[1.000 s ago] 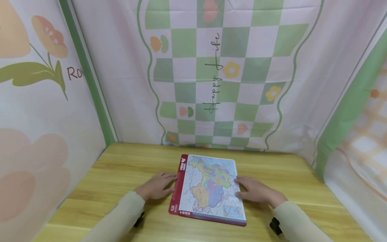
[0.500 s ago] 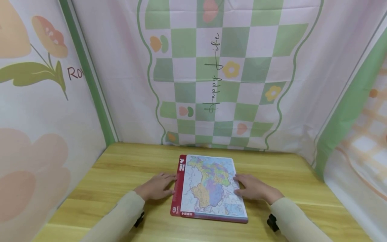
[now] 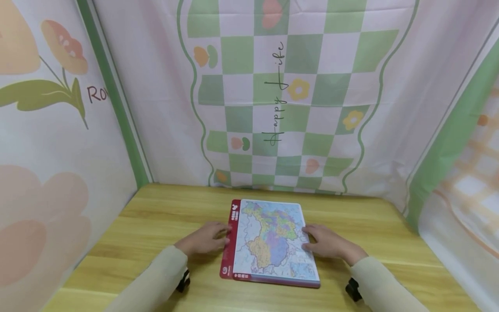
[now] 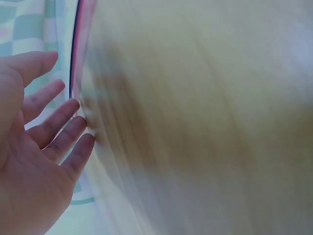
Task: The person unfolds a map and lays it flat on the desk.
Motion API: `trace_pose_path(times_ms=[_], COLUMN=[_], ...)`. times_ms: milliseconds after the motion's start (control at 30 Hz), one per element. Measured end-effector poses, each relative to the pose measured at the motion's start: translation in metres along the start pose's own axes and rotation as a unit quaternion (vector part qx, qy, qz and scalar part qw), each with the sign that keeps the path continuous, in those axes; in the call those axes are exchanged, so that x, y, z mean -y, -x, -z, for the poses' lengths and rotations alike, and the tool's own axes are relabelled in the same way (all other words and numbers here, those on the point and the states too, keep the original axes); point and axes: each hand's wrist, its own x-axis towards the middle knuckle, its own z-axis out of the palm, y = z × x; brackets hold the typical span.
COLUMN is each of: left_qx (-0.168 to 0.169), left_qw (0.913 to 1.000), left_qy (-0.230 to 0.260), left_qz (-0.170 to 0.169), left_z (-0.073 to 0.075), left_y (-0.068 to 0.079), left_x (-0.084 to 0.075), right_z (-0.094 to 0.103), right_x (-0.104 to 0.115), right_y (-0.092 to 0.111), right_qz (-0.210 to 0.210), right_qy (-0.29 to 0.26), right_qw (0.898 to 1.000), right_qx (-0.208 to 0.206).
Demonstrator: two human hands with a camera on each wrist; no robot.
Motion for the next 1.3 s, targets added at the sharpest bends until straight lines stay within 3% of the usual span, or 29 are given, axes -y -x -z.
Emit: trace_pose_path(times_ms=[200, 433, 733, 1033, 1300], left_qx=[-0.016, -0.016, -0.021, -0.012, -0.015], left_qw=[0.9961, 0.9807, 0.9535, 0.9407, 0.9250], left_qy=[0.076, 0.165, 0.272, 0.316, 0.351], left_qz=[0.043, 0.103, 0.127, 0.123, 0.145], left_z=[0.003, 0.009, 0.010, 0.005, 0.003], left_y=[0.000, 0.000, -0.001, -0.006, -0.008], left_x=[0.000, -0.002, 0.002, 0.007, 0.007], right_z=[0.000, 0.003, 0.005, 0.005, 0.007], right_x=[-0.002, -0.002, -0.003, -0.001, 0.002], right_y=[0.002, 0.006, 0.009, 0.010, 0.013], right_qz=[0.009, -0.010, -0.036, -0.041, -0.054], right_qy=[-0.029, -0.083, -0.121, -0.142, -0.153], right_qw=[0.999, 0.996, 0.992, 0.989, 0.987], right_qx=[-0.027, -0.028, -0.017, -0.019, -0.014])
